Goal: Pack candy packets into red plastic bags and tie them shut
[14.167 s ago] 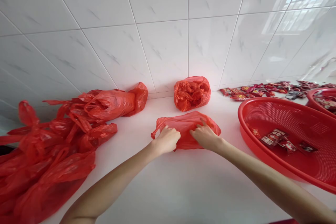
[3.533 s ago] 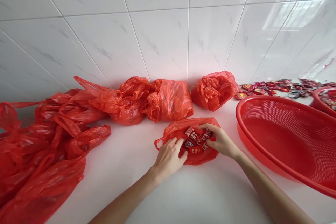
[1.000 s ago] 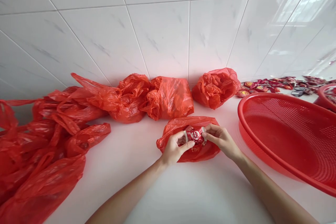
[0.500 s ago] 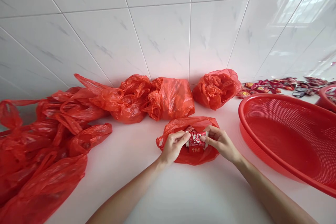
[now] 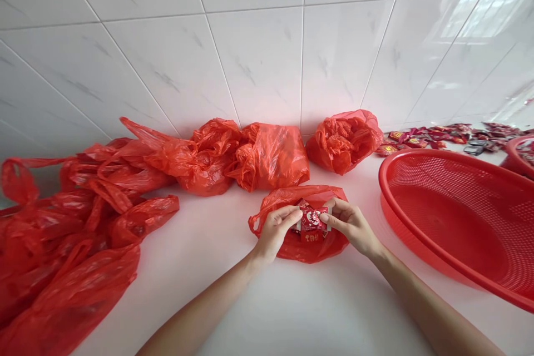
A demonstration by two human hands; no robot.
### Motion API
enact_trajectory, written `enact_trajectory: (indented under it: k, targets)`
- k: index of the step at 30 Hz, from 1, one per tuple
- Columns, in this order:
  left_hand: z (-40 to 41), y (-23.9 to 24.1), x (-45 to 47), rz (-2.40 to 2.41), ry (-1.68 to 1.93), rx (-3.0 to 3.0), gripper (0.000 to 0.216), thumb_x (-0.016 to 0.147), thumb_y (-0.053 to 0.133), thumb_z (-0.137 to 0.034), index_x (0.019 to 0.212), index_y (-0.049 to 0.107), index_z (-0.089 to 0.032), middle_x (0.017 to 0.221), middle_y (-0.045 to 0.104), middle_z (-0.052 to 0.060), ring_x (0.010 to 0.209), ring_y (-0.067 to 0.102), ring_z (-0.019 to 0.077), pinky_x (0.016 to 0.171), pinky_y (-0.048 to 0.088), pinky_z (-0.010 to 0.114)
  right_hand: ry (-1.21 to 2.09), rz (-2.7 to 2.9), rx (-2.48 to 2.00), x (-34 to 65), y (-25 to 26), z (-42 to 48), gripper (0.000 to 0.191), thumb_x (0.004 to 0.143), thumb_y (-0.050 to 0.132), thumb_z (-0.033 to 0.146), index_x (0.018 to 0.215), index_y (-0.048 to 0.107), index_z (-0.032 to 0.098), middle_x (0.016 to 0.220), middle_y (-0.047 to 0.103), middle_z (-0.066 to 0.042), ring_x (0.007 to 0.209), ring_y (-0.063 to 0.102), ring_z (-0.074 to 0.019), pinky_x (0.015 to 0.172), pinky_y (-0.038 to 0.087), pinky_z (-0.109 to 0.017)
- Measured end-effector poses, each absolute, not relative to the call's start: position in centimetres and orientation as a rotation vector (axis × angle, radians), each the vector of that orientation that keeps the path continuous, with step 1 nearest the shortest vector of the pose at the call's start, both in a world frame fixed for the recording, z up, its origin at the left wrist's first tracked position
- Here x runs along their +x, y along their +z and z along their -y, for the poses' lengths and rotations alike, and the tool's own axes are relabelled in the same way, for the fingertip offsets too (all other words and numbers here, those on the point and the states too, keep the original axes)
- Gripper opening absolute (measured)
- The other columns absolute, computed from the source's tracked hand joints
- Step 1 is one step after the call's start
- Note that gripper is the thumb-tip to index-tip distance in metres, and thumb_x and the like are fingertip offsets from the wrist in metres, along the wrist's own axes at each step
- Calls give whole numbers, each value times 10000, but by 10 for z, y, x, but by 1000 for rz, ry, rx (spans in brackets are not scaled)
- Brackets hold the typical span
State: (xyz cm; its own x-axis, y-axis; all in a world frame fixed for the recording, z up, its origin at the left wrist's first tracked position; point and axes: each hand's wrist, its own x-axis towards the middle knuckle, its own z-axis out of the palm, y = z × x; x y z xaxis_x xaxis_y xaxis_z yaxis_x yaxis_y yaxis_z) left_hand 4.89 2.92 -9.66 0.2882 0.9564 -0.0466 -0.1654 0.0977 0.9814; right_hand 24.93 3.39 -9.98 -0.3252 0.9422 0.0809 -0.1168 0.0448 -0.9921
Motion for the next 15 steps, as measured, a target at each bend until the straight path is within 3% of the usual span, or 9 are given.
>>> enact_trajectory:
  k: [4, 11, 13, 15]
  targets:
    - [-31, -94, 46, -961, 1020, 1250, 287, 834, 702, -464, 872, 717, -180, 780, 651, 19, 730, 563, 158, 715, 490, 287, 1381, 1465, -920, 250, -100, -35, 370, 847, 742, 535, 787, 610, 195, 697, 609, 15, 628, 538, -124, 604, 461, -261]
    - [-41, -96, 34, -1215, 991, 1408, 273, 817, 551, -372, 611, 531, -193, 589, 496, -25, 586, 469, 132, 584, 408, 260, 1298, 1728, -1079, 257, -101, -37, 377, 878, 683, 555, 893, 683, 178, 758, 697, -30, 599, 598, -145, 554, 497, -270]
    - [-44, -96, 31, -1289, 948, 1470, 185, 780, 546, -317, 649, 582, -193, 646, 578, -2, 656, 541, 163, 640, 455, 282, 1168, 1811, -1167, 259, -101, -38, 343, 886, 673, 528, 879, 694, 186, 682, 680, -10, 546, 565, -136, 525, 467, -263]
    - [-46, -97, 28, -1342, 924, 1566, 120, 757, 555, -243, 785, 661, -196, 837, 699, 31, 831, 632, 209, 798, 512, 332, 987, 1894, -1220, 260, -101, -39, 262, 887, 675, 457, 844, 698, 200, 657, 674, 0, 541, 537, -134, 535, 452, -265]
